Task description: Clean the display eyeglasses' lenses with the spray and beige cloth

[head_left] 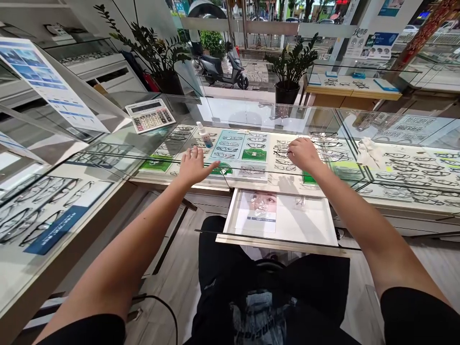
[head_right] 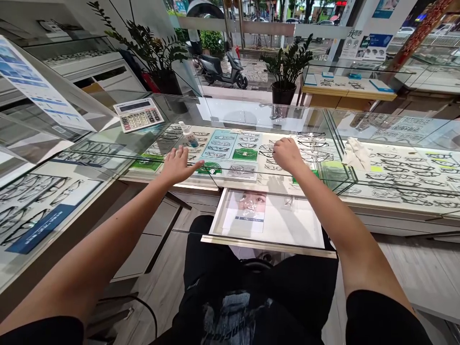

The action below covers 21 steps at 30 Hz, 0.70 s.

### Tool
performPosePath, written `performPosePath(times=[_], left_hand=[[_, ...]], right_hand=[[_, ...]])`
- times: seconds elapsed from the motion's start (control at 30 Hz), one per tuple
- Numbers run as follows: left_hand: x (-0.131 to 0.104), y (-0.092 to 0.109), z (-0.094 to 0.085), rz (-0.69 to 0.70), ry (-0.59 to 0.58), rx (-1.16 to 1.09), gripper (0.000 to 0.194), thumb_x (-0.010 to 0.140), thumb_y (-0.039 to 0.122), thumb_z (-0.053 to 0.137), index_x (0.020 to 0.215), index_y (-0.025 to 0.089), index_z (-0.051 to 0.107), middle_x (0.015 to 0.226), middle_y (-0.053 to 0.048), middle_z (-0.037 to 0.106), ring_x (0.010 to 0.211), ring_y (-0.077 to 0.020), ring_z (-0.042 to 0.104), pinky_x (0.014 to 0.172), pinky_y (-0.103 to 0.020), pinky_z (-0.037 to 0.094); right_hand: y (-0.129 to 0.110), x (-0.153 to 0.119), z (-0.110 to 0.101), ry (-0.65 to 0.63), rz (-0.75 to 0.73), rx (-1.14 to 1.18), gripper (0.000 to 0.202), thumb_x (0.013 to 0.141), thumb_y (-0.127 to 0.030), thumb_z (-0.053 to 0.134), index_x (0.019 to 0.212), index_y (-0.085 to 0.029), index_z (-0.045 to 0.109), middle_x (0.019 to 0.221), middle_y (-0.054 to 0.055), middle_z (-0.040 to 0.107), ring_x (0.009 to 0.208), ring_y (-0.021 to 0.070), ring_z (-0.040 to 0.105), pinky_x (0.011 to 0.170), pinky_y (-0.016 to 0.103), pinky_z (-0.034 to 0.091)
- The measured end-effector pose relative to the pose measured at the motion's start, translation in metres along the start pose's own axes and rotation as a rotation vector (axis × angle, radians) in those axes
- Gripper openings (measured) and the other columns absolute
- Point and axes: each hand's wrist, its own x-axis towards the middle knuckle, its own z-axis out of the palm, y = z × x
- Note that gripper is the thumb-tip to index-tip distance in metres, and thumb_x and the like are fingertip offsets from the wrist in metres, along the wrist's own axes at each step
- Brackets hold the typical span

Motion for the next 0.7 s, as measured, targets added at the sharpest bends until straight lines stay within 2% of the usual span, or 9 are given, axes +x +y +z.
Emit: performPosePath(times=[0.13,0.23,0.37,0.43,0.47,0.5,0.57,0.63,0.7], left_hand=[[0.006,0.023,0.004,-0.114,-0.028,-0.015,0.144,0.085,0.102,0.035,0.175,-0.007,0.01,0.184,-0.03,0.002,0.173,-0.0501,0.001,0.14,-0.061,0.006],[0.011,0.029,0.003,-0.151,-0.051,-0.03,0.152,0.081,0.106,0.037,0.174,-0.011,0.008,0.183,-0.033,0.0,0.172,-0.0534,0.0,0.139,-0.065,0.006],[0.013,0.03,0.0,-0.17,-0.093,-0.016,0.136,0.09,0.097,0.03,0.175,-0.007,0.009,0.184,-0.029,0.001,0.173,-0.0502,0.0,0.14,-0.062,0.007],[0.013,0.032,-0.001,-0.183,-0.104,0.005,0.123,0.097,0.088,0.022,0.176,-0.006,0.009,0.185,-0.027,0.001,0.173,-0.0481,0.001,0.14,-0.059,0.007],[0.013,0.033,-0.001,-0.191,-0.103,0.012,0.116,0.101,0.082,0.019,0.176,-0.006,0.01,0.185,-0.027,0.001,0.173,-0.0476,0.001,0.14,-0.059,0.007],[0.013,0.035,-0.001,-0.201,-0.099,0.013,0.109,0.103,0.076,0.016,0.175,-0.006,0.01,0.185,-0.027,0.001,0.173,-0.0475,0.001,0.14,-0.059,0.007],[0.015,0.039,-0.001,-0.226,-0.093,0.004,0.103,0.106,0.068,0.013,0.175,-0.008,0.01,0.185,-0.027,0.001,0.173,-0.048,0.0,0.14,-0.06,0.006],[0.017,0.043,-0.002,-0.244,-0.109,-0.003,0.111,0.103,0.076,0.018,0.175,-0.008,0.007,0.185,-0.028,-0.002,0.172,-0.0498,-0.003,0.139,-0.062,0.004],[0.019,0.044,-0.004,-0.248,-0.146,0.001,0.133,0.093,0.092,0.032,0.174,-0.009,0.002,0.184,-0.03,-0.006,0.172,-0.0523,-0.005,0.139,-0.065,0.002]], right_hand=[[0.0,-0.005,0.006,0.073,-0.013,0.0,0.042,0.104,-0.02,0.045,0.11,-0.011,0.086,0.148,0.019,0.072,0.139,0.0387,0.055,0.119,0.055,0.037],[0.002,-0.008,0.009,0.113,-0.023,0.002,0.042,0.104,-0.02,0.045,0.107,-0.012,0.086,0.148,0.02,0.072,0.139,0.0394,0.055,0.12,0.057,0.037],[-0.01,-0.016,-0.005,0.182,-0.016,0.02,0.036,0.104,-0.022,0.051,0.114,-0.01,0.083,0.153,0.022,0.067,0.143,0.0428,0.054,0.121,0.059,0.038],[-0.03,-0.029,-0.021,0.236,-0.023,0.087,0.034,0.106,-0.025,0.051,0.119,-0.011,0.079,0.151,0.022,0.068,0.138,0.0414,0.058,0.114,0.056,0.045],[-0.043,-0.038,-0.029,0.232,-0.03,0.145,0.033,0.107,-0.027,0.05,0.119,-0.013,0.078,0.145,0.021,0.071,0.128,0.0379,0.064,0.106,0.052,0.05],[-0.057,-0.047,-0.035,0.187,-0.039,0.224,0.031,0.108,-0.029,0.051,0.115,-0.016,0.078,0.133,0.018,0.076,0.114,0.033,0.069,0.095,0.046,0.054],[-0.083,-0.066,-0.039,-0.075,-0.044,0.332,0.025,0.107,-0.035,0.057,0.102,-0.022,0.077,0.112,0.01,0.081,0.096,0.0271,0.073,0.077,0.039,0.053],[-0.099,-0.079,-0.027,-0.374,-0.062,0.307,0.025,0.106,-0.039,0.059,0.097,-0.025,0.078,0.108,0.006,0.083,0.094,0.0256,0.075,0.073,0.036,0.051],[-0.099,-0.081,-0.002,-0.518,-0.007,0.228,0.026,0.106,-0.035,0.059,0.096,-0.023,0.079,0.11,0.008,0.083,0.098,0.026,0.077,0.076,0.036,0.053]])
